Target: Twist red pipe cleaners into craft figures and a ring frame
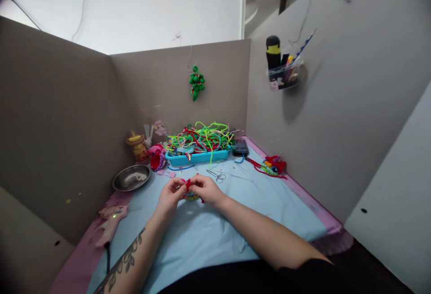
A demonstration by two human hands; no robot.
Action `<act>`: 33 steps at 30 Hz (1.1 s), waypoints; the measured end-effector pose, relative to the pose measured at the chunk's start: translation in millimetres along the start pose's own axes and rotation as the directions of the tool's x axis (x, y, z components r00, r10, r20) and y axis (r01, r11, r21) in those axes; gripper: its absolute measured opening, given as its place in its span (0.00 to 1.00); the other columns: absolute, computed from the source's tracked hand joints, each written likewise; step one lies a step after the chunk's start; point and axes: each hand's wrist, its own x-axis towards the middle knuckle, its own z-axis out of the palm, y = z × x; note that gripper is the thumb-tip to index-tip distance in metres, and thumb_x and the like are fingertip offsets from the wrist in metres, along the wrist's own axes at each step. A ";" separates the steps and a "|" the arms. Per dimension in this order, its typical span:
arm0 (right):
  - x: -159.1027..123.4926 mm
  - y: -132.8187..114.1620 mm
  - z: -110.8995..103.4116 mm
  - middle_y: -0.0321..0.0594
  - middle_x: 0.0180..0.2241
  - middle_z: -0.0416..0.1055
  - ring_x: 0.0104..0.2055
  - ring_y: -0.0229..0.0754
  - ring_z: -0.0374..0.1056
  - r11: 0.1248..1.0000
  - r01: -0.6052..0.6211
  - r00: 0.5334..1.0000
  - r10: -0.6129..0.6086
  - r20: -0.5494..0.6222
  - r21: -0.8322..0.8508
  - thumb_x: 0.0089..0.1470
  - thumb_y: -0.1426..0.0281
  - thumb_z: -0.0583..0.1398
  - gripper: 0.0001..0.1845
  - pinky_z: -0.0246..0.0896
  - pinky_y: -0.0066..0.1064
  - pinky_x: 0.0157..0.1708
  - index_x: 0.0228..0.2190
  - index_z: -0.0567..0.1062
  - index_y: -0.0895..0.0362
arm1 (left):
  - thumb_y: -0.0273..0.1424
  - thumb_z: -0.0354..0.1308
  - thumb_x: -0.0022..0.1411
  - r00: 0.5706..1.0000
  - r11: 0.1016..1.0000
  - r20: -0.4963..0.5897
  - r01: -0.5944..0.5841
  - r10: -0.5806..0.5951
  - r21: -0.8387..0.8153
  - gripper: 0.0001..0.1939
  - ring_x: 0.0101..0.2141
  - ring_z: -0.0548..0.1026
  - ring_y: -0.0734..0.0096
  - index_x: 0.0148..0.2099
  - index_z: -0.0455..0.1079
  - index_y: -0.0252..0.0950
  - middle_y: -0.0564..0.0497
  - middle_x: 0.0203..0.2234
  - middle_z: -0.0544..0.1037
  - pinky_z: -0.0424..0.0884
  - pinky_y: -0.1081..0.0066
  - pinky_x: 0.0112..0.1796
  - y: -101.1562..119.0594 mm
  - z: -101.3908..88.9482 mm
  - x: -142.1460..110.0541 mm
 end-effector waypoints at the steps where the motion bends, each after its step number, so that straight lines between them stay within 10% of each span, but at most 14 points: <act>1: 0.3 0.7 0.8 0.34 0.25 0.69 0.28 0.36 0.65 0.999 -0.016 1.000 0.016 -0.007 0.035 0.42 0.62 0.63 0.12 0.60 0.29 0.32 0.25 0.72 0.59 | 0.36 0.67 0.43 1.000 0.999 -0.016 -0.026 0.026 0.041 0.14 0.22 0.70 0.75 0.29 0.69 0.33 0.54 0.22 0.73 0.67 0.76 0.24 -1.7 -0.8 0.7; 21: -0.9 -5.5 -0.5 0.35 0.24 0.68 0.28 0.36 0.65 0.988 0.032 0.995 -0.045 -0.086 -0.149 0.43 0.68 0.62 0.06 0.59 0.29 0.31 0.23 0.73 0.59 | 0.33 0.61 0.49 0.982 0.917 0.019 -0.183 0.189 0.355 0.09 0.25 0.73 0.68 0.33 0.77 0.36 0.49 0.24 0.78 0.68 0.73 0.29 6.3 -0.5 -6.7; 33: 3.6 -0.2 -6.9 0.35 0.26 0.71 0.28 0.36 0.67 0.999 0.014 1.000 -0.015 -0.024 -0.037 0.40 0.69 0.64 0.13 0.61 0.28 0.30 0.31 0.73 0.59 | 0.46 0.60 0.49 0.973 0.988 0.181 0.131 -0.143 0.080 0.19 0.18 0.66 0.79 0.27 0.66 0.32 0.54 0.19 0.70 0.62 0.77 0.20 -2.8 -3.3 1.1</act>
